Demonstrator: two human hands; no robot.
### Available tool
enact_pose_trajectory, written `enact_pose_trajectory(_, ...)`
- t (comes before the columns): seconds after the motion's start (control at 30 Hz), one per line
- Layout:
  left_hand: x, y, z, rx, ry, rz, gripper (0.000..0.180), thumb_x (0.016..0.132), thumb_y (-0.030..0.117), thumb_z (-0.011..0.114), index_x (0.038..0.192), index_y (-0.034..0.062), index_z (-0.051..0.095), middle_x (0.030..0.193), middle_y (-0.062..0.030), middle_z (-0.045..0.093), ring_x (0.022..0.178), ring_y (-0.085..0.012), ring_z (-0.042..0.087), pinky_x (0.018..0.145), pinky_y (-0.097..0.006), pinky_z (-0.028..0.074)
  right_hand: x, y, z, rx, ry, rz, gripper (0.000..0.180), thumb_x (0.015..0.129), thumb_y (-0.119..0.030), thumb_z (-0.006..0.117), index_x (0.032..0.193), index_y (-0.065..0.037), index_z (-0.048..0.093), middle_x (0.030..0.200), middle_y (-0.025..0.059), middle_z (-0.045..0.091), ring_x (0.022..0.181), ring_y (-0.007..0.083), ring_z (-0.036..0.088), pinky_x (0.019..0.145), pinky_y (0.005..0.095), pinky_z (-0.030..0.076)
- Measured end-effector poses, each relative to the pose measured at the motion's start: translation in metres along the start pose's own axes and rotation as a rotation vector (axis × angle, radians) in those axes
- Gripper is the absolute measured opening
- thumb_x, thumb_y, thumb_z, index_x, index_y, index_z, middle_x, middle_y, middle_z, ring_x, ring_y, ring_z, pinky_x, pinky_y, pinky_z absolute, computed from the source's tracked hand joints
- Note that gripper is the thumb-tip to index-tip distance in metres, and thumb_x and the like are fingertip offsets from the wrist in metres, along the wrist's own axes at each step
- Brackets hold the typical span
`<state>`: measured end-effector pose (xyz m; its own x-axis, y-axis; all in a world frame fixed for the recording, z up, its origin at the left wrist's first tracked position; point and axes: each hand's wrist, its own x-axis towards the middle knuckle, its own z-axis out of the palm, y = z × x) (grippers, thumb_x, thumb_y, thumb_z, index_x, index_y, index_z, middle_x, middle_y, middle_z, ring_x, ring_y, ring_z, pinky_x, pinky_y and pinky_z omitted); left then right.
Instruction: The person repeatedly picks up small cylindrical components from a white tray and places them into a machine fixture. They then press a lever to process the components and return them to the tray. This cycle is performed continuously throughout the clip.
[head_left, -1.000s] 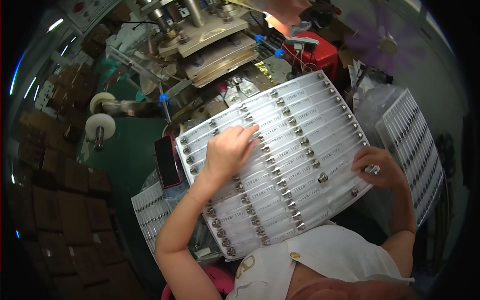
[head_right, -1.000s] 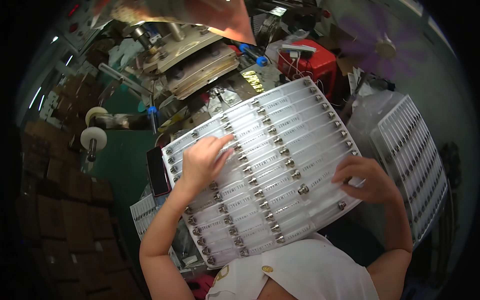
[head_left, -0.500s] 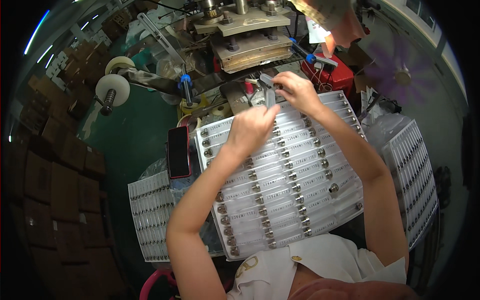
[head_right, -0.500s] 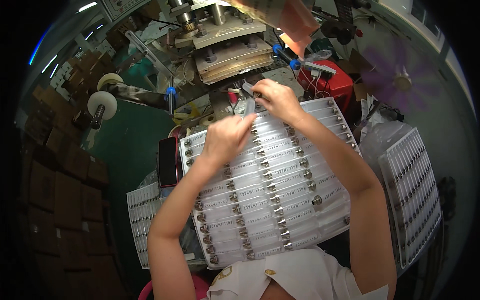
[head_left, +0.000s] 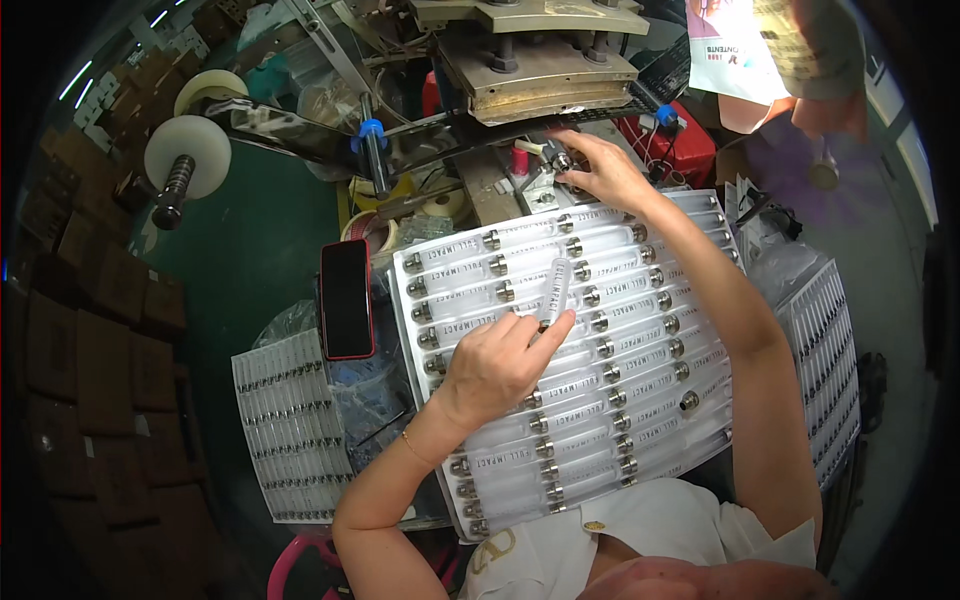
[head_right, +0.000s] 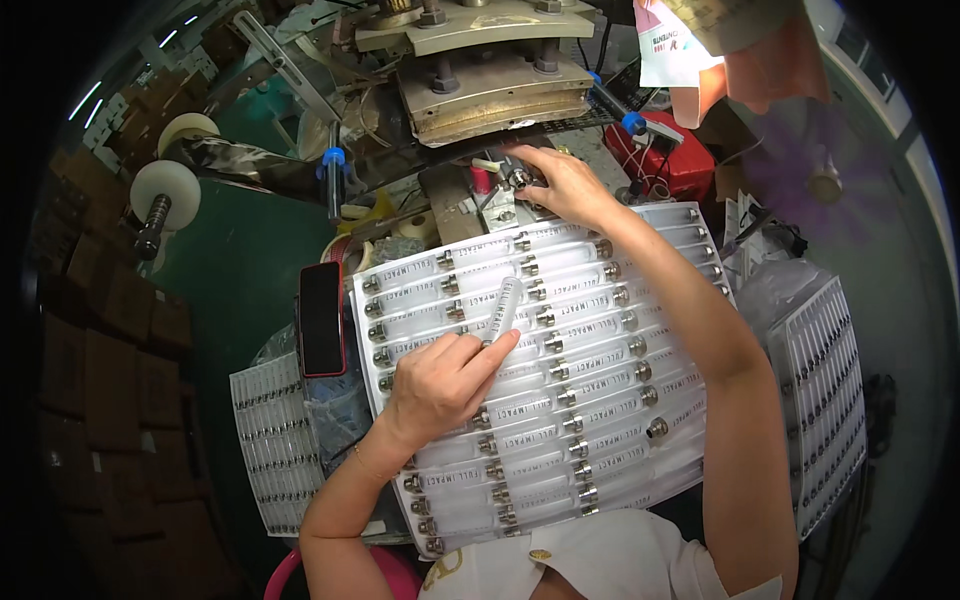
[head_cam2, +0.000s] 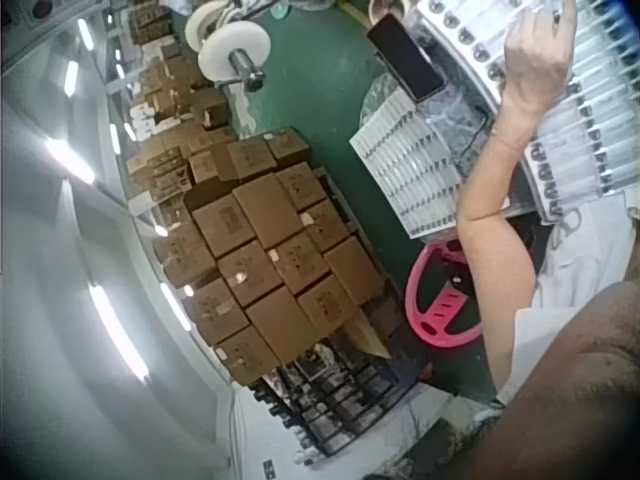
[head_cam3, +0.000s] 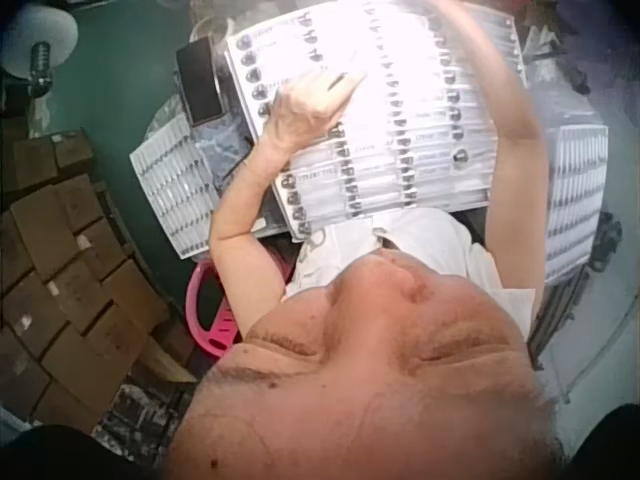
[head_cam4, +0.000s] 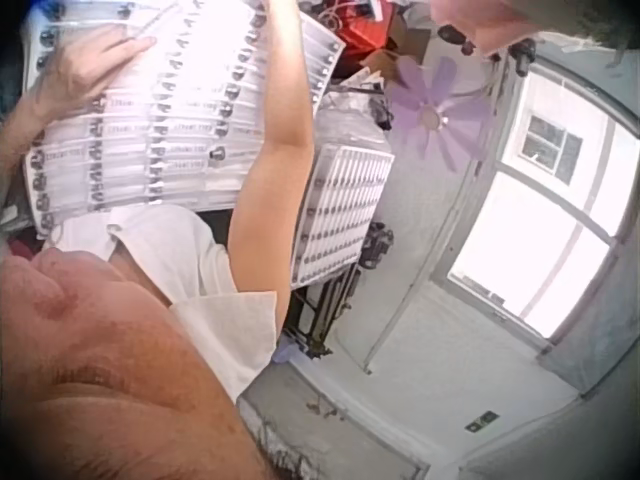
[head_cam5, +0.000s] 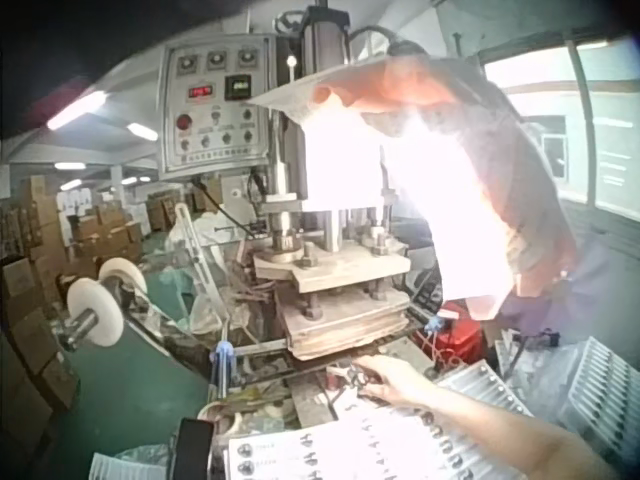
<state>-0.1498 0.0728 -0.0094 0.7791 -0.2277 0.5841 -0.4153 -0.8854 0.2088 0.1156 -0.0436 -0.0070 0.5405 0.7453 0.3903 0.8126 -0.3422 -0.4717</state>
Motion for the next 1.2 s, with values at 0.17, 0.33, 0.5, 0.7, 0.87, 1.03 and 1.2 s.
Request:
enact_pose_trajectory(0.17,-0.001,-0.001,0.000,-0.034,0.020,-0.021,0.040,0.071,0.006,0.068,0.111,0.0115,0.066,0.070,-0.0008,0.053,0.056,-0.0143,0.051,0.047,-0.027,0.043,0.000,0.007,0.001,0.014,-0.031,-0.012,0.058,0.074,-0.016,0.073,0.128,-0.014,0.051,0.107,0.0147,0.063,0.098,0.0321,0.059,0.085,0.0402,0.047)
enact_pose_trajectory(0.33,0.000,-0.002,0.000,-0.022,0.018,-0.022,0.041,0.071,0.007,0.068,0.111,0.0125,0.067,0.071,-0.0012,0.054,0.057,-0.0143,0.052,0.047,-0.027,0.042,0.002,0.010,0.001,-0.027,-0.028,-0.048,0.057,0.075,-0.016,0.072,0.128,-0.015,0.052,0.107,0.0143,0.063,0.097,0.0318,0.059,0.085,0.0399,0.047)
enact_pose_trajectory(0.5,-0.001,-0.001,-0.002,-0.021,0.012,-0.027,0.041,0.070,0.006,0.068,0.111,0.0128,0.067,0.071,-0.0012,0.054,0.056,-0.0145,0.052,0.047,-0.027,0.042,0.003,0.005,0.000,-0.015,-0.039,-0.044,0.057,0.075,-0.015,0.072,0.129,-0.016,0.052,0.106,0.0141,0.064,0.097,0.0320,0.059,0.084,0.0403,0.047)
enact_pose_trajectory(0.7,-0.001,0.000,-0.004,-0.033,0.008,-0.035,0.041,0.070,0.005,0.069,0.111,0.0124,0.067,0.071,-0.0028,0.054,0.057,-0.0162,0.053,0.048,-0.028,0.044,0.004,-0.004,-0.003,-0.044,-0.107,0.057,0.064,0.074,-0.012,0.073,0.133,-0.012,0.047,0.113,0.0147,0.062,0.102,0.0282,0.061,0.088,0.0368,0.048)
enact_pose_trajectory(0.87,0.008,0.002,-0.011,-0.334,0.145,-0.107,0.037,0.072,0.003,0.067,0.107,0.0106,0.068,0.071,-0.0031,0.056,0.058,-0.0156,0.055,0.050,-0.027,0.045,-0.022,-0.002,-0.038,0.006,-0.106,0.192,0.069,0.075,-0.019,0.072,0.137,-0.020,0.042,0.111,0.0160,0.061,0.099,0.0309,0.061,0.084,0.0387,0.048)
enact_pose_trajectory(1.03,0.024,0.033,-0.021,-0.500,-0.005,-0.068,0.037,0.072,0.000,0.069,0.107,0.0078,0.068,0.073,-0.0069,0.062,0.057,-0.0183,0.058,0.052,-0.029,0.046,-0.117,0.003,-0.130,-0.359,-0.122,0.056,0.051,0.080,-0.015,0.066,0.129,-0.016,0.052,0.105,0.0114,0.061,0.096,0.0269,0.059,0.081,0.0373,0.046)
enact_pose_trajectory(1.2,0.035,0.086,0.009,-0.581,-0.146,0.242,0.037,0.073,0.005,0.066,0.109,0.0102,0.066,0.071,-0.0047,0.057,0.055,-0.0157,0.054,0.047,-0.028,0.043,-0.239,-0.054,-0.194,-0.358,-0.066,0.340,0.039,0.077,-0.014,0.069,0.116,-0.010,0.062,0.102,0.0110,0.064,0.093,0.0267,0.062,0.079,0.0370,0.049)
